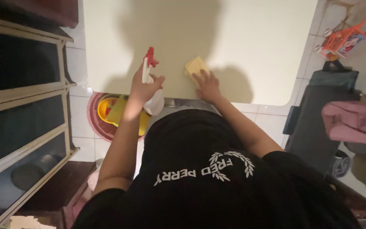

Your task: Cleaning a table surface by spraying it with cleaner and wiping it with a sponge

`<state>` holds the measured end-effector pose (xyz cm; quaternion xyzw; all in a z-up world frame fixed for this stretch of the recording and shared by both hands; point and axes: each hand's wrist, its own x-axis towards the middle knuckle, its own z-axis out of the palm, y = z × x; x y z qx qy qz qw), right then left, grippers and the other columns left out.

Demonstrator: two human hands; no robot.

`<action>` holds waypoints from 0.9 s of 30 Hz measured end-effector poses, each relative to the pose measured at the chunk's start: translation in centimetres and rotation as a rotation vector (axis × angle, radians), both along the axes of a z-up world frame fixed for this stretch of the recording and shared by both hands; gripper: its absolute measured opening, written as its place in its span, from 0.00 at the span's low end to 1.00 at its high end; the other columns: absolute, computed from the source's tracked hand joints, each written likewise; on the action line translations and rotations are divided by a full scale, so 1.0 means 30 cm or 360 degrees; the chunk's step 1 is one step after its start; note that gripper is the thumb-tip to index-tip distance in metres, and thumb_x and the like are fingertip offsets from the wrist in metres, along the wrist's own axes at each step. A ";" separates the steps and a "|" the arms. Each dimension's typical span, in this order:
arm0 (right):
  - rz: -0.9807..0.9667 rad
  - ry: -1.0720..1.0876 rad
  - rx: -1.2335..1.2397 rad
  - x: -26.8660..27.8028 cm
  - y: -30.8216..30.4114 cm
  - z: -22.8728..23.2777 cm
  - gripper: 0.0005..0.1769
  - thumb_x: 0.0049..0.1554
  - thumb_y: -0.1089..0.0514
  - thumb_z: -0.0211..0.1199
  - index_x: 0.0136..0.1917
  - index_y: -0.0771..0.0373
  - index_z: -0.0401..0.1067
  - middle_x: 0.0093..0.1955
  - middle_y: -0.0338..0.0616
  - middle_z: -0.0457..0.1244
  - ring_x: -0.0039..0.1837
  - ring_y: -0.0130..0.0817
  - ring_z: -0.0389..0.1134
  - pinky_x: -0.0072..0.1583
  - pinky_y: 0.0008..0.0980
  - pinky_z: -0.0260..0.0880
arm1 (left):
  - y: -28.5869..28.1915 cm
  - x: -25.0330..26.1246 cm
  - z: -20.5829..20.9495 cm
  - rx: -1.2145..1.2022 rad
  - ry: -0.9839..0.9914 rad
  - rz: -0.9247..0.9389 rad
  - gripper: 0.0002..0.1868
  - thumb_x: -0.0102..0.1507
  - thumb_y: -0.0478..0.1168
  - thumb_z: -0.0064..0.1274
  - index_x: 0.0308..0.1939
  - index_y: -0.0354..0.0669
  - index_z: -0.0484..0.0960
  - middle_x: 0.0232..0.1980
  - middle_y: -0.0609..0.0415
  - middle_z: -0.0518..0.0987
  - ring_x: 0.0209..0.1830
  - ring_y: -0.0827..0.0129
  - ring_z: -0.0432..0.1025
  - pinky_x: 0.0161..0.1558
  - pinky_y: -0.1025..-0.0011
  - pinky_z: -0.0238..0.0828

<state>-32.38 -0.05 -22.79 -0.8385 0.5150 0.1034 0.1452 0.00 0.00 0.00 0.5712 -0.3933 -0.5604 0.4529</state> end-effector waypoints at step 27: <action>-0.0118 -0.0087 -0.0070 0.042 0.059 0.040 0.50 0.51 0.45 0.64 0.83 0.31 0.47 0.85 0.41 0.41 0.79 0.61 0.44 0.64 0.64 0.58 | -0.927 -0.348 -0.235 0.0636 -0.0805 -0.0370 0.10 0.48 0.37 0.48 0.33 0.54 0.69 0.27 0.59 0.78 0.15 0.69 0.77 0.23 0.71 0.73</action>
